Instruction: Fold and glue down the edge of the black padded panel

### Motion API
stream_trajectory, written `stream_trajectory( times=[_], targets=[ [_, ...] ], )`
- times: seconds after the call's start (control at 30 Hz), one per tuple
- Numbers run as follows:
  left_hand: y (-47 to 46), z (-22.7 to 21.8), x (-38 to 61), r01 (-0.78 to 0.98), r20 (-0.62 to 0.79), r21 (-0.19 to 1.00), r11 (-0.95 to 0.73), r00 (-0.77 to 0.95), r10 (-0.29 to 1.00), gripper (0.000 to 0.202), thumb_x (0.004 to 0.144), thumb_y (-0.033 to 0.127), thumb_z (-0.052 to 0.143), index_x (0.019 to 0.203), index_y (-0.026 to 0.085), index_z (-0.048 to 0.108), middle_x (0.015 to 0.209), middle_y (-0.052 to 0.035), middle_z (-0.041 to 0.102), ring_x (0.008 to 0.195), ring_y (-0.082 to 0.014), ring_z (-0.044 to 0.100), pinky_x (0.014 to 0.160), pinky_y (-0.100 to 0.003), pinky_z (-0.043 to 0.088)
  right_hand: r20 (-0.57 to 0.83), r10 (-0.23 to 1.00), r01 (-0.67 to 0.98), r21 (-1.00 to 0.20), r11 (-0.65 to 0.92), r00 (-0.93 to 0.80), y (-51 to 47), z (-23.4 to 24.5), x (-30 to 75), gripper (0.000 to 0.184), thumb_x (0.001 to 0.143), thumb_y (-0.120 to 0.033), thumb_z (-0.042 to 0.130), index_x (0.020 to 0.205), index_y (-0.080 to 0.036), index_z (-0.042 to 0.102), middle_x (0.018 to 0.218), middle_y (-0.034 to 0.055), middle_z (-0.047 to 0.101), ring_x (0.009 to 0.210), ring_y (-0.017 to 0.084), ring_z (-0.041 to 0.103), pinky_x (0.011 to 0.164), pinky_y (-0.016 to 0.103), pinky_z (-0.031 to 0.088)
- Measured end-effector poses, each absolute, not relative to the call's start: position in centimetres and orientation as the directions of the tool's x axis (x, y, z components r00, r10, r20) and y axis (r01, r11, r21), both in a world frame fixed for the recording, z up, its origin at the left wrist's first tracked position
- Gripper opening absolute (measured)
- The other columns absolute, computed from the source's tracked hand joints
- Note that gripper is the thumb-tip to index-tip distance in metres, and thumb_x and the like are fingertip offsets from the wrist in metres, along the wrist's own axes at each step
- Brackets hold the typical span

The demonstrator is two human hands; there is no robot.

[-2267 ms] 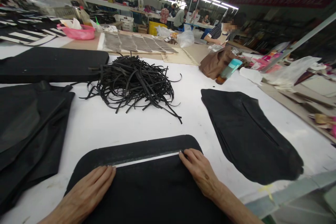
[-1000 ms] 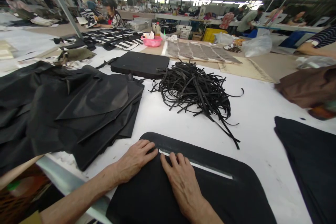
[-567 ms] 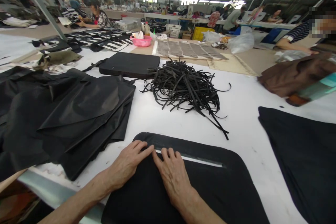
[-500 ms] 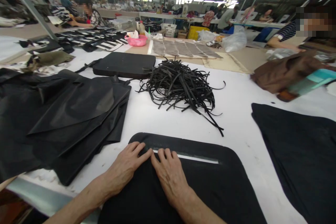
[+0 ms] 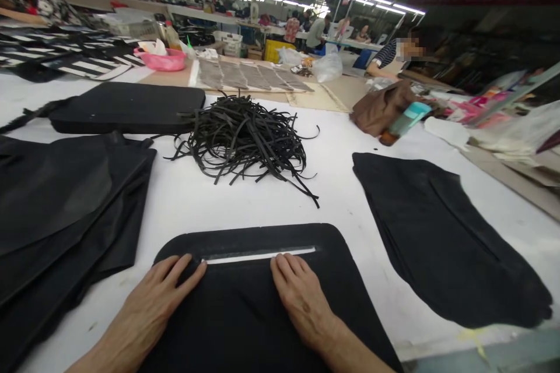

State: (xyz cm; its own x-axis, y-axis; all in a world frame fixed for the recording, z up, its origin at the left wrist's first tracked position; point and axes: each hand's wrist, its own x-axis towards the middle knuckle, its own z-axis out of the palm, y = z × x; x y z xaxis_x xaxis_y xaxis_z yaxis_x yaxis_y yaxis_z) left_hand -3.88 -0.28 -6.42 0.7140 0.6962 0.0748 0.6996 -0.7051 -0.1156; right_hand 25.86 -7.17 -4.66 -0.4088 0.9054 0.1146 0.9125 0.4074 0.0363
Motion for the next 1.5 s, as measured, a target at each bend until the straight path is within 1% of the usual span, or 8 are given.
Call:
stream_trajectory(
  times=[0.3,0.43,0.57,0.67,0.77,0.93,1.3,1.5],
  targets=[
    [0.1,-6.7,-4.2,0.734,0.053,-0.037,-0.678,0.679,0.733,0.071,0.066,-0.006,0.032,0.122,0.035,0.05,0.117,-0.0072,0.055,0.103,-0.0254,0.053,0.084,-0.041,0.048,0.191,0.946,0.96,0.153,0.236,-0.263,-9.2,-5.2,33.2,0.043,0.074,0.001,0.049,0.117,-0.008,0.053,0.109,0.0112,0.058,0.099,0.024,0.052,0.087,0.038,0.047],
    [0.9,-6.3,-4.9,0.774,0.109,0.165,-0.611,0.601,0.792,0.058,0.074,-0.001,0.03,0.12,0.028,0.053,0.116,-0.0066,0.053,0.105,-0.0205,0.051,0.089,-0.036,0.047,0.227,0.939,0.962,0.15,0.229,-0.259,-9.4,-5.5,34.0,0.042,0.075,0.002,0.045,0.113,-0.011,0.055,0.109,0.01,0.059,0.1,0.024,0.052,0.086,0.039,0.048],
    [1.5,-4.3,-5.4,0.766,0.185,0.418,-0.489,0.456,0.871,0.033,0.087,0.016,0.033,0.108,0.021,0.058,0.106,-0.0071,0.056,0.098,-0.018,0.054,0.085,-0.03,0.049,0.274,0.95,0.986,0.111,0.125,-0.151,-9.2,-5.6,35.3,0.033,0.08,0.0,0.039,0.103,-0.012,0.059,0.107,0.0111,0.058,0.096,0.024,0.053,0.08,0.037,0.049],
    [1.5,-2.5,-4.4,0.756,0.178,0.522,-0.396,0.357,0.917,0.025,0.088,0.021,0.037,0.096,0.02,0.06,0.098,-0.0057,0.057,0.092,-0.0175,0.055,0.081,-0.03,0.049,0.322,0.943,0.995,0.084,0.055,-0.079,-8.0,-4.8,34.6,0.028,0.085,-0.007,0.037,0.104,-0.011,0.057,0.107,0.0131,0.056,0.092,0.026,0.053,0.078,0.04,0.049],
    [1.5,-1.7,-2.7,0.694,0.138,0.583,-0.422,0.428,0.893,0.024,0.087,0.016,0.037,0.09,0.02,0.061,0.095,-0.004,0.057,0.089,-0.0154,0.055,0.079,-0.027,0.048,0.33,0.933,0.985,-0.043,0.168,-0.144,-6.3,-3.3,30.4,0.024,0.088,-0.014,0.038,0.105,-0.015,0.056,0.102,0.0111,0.057,0.09,0.024,0.053,0.078,0.038,0.047],
    [2.1,-2.6,-0.3,0.642,0.125,0.518,-0.565,0.597,0.792,0.028,0.087,0.008,0.035,0.092,0.019,0.061,0.093,-0.0038,0.055,0.087,-0.015,0.05,0.076,-0.027,0.047,0.216,0.92,0.898,-0.233,0.373,-0.326,-3.0,-2.0,21.3,0.014,0.084,-0.01,0.049,0.09,-0.021,0.057,0.09,0.0039,0.056,0.08,0.02,0.052,0.071,0.034,0.044],
    [2.7,-4.1,0.2,0.634,0.141,0.405,-0.659,0.669,0.73,0.023,0.086,0.006,0.037,0.09,0.014,0.059,0.094,-0.0059,0.054,0.087,-0.0177,0.047,0.078,-0.031,0.046,0.214,0.775,0.8,0.056,0.598,-0.594,-0.3,-4.9,17.6,0.014,0.077,-0.006,0.055,0.087,-0.015,0.055,0.08,0.005,0.051,0.073,0.021,0.045,0.064,0.034,0.037],
    [2.8,-4.7,0.0,0.632,0.158,0.289,-0.719,0.709,0.687,0.016,0.089,0.013,0.041,0.092,0.015,0.056,0.093,-0.0056,0.054,0.085,-0.0183,0.047,0.077,-0.032,0.045,0.136,0.801,0.806,-0.027,0.591,-0.583,0.6,-4.2,17.8,0.011,0.077,-0.008,0.055,0.082,-0.017,0.053,0.082,0.0044,0.052,0.075,0.02,0.045,0.064,0.033,0.035]
  ],
)
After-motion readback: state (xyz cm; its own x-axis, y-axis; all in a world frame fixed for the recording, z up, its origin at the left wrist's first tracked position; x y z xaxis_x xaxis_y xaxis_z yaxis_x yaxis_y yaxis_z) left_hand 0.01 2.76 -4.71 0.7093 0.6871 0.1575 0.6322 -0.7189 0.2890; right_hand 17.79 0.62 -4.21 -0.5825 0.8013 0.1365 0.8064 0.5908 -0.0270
